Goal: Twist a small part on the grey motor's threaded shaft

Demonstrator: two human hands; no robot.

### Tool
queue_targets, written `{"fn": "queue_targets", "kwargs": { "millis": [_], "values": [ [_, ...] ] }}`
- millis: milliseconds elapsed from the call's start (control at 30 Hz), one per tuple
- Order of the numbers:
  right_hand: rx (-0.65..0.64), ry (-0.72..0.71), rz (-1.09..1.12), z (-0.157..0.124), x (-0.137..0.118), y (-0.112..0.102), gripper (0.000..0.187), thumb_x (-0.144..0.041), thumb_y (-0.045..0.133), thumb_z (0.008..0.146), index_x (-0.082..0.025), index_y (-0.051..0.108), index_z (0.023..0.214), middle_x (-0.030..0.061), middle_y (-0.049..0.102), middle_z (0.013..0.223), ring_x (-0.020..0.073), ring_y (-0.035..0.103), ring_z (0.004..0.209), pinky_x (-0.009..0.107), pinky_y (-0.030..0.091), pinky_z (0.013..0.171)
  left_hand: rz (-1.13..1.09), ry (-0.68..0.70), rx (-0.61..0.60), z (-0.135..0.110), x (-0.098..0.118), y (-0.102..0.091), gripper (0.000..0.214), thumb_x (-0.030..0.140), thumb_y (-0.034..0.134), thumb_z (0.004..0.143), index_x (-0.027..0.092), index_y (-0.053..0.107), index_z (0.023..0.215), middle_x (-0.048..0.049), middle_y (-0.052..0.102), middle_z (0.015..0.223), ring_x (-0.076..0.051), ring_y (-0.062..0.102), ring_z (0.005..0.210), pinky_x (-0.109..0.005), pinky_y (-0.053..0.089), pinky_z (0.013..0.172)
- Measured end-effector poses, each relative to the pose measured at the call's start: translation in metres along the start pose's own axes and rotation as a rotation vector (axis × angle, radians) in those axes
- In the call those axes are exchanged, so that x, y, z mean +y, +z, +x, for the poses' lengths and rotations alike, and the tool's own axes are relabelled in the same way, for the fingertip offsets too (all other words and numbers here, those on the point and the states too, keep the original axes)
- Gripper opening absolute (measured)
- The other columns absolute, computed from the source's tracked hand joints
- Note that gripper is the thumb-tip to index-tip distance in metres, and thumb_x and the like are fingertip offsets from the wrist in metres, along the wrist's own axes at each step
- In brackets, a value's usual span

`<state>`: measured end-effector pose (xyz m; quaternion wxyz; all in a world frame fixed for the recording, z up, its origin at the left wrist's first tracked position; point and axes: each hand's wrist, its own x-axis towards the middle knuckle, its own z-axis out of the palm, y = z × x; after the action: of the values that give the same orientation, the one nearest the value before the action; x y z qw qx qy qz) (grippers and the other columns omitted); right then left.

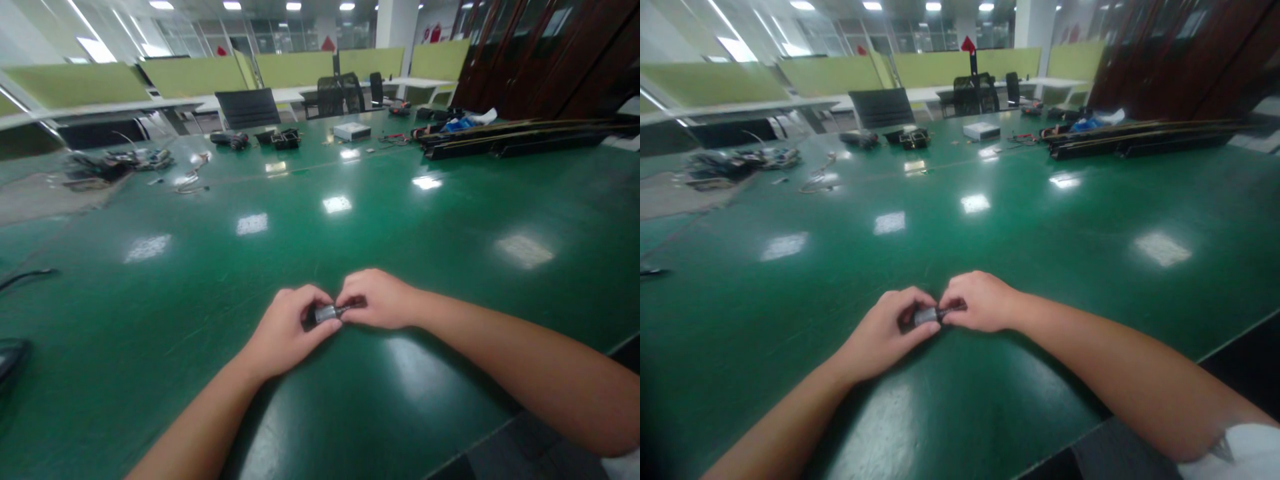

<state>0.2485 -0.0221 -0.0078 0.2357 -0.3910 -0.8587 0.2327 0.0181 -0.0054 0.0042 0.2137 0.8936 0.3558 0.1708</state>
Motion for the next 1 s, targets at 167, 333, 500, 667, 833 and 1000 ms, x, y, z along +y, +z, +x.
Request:
{"fn": "queue_targets", "kwargs": {
  "millis": [167, 333, 500, 667, 833, 1000],
  "values": [
    [0.018, -0.005, 0.005, 0.0, -0.0003, 0.0024, 0.016, -0.02, 0.073, 0.083, -0.017, 0.076, 0.098, 0.002, 0.068, 0.085, 0.0141, 0.059, 0.077, 0.025, 0.041, 0.071, 0.01, -0.009, 0.004, 0.0001, -0.002, 0.0006, 0.022, 0.041, 0.071, 0.085, 0.023, 0.07, 0.098, 0.0003, 0.067, 0.082, -0.018, 0.059, 0.073, -0.031, 0.04, 0.071],
    [0.021, 0.004, 0.016, -0.0006, 0.001, 0.0035, 0.014, -0.02, 0.072, 0.083, -0.017, 0.076, 0.096, 0.0022, 0.069, 0.086, 0.0146, 0.06, 0.078, 0.025, 0.042, 0.072, 0.019, -0.013, 0.006, -0.0001, -0.003, 0.0009, 0.024, 0.041, 0.074, 0.082, 0.023, 0.07, 0.097, -0.0003, 0.068, 0.083, -0.018, 0.059, 0.075, -0.03, 0.041, 0.07],
    [0.024, -0.009, 0.009, -0.0009, 0.0007, 0.0029, 0.014, -0.02, 0.071, 0.083, -0.017, 0.076, 0.096, 0.0032, 0.07, 0.087, 0.0153, 0.061, 0.079, 0.026, 0.043, 0.073, 0.025, -0.019, -0.001, 0.0001, -0.0022, 0.0014, 0.023, 0.041, 0.074, 0.082, 0.021, 0.068, 0.093, -0.0009, 0.067, 0.083, -0.019, 0.06, 0.076, -0.03, 0.042, 0.07],
    [0.025, -0.022, 0.013, -0.0016, 0.0004, 0.0022, 0.013, -0.019, 0.071, 0.084, -0.017, 0.076, 0.096, 0.0032, 0.07, 0.087, 0.0151, 0.061, 0.079, 0.026, 0.043, 0.073, 0.027, -0.015, 0.0, 0.0006, -0.0011, 0.0011, 0.022, 0.04, 0.074, 0.082, 0.021, 0.068, 0.093, -0.0011, 0.068, 0.084, -0.019, 0.061, 0.077, -0.031, 0.042, 0.07],
    [0.008, -0.032, 0.005, -0.0019, -0.0001, -0.0003, 0.013, -0.019, 0.07, 0.084, -0.015, 0.076, 0.095, 0.0039, 0.07, 0.085, 0.0154, 0.061, 0.078, 0.026, 0.043, 0.072, 0.033, -0.027, -0.012, 0.0007, -0.0008, 0.0006, 0.024, 0.041, 0.074, 0.082, 0.021, 0.068, 0.093, -0.0016, 0.069, 0.086, -0.02, 0.062, 0.078, -0.031, 0.042, 0.07],
    [0.013, -0.038, -0.003, -0.0025, 0.0, -0.0021, 0.012, -0.018, 0.071, 0.083, -0.015, 0.076, 0.094, 0.0031, 0.069, 0.083, 0.0145, 0.06, 0.076, 0.025, 0.042, 0.07, 0.029, -0.026, -0.016, 0.0009, 0.0003, -0.0002, 0.024, 0.041, 0.074, 0.082, 0.021, 0.067, 0.093, -0.002, 0.07, 0.086, -0.02, 0.062, 0.078, -0.031, 0.043, 0.071]
  ]
}}
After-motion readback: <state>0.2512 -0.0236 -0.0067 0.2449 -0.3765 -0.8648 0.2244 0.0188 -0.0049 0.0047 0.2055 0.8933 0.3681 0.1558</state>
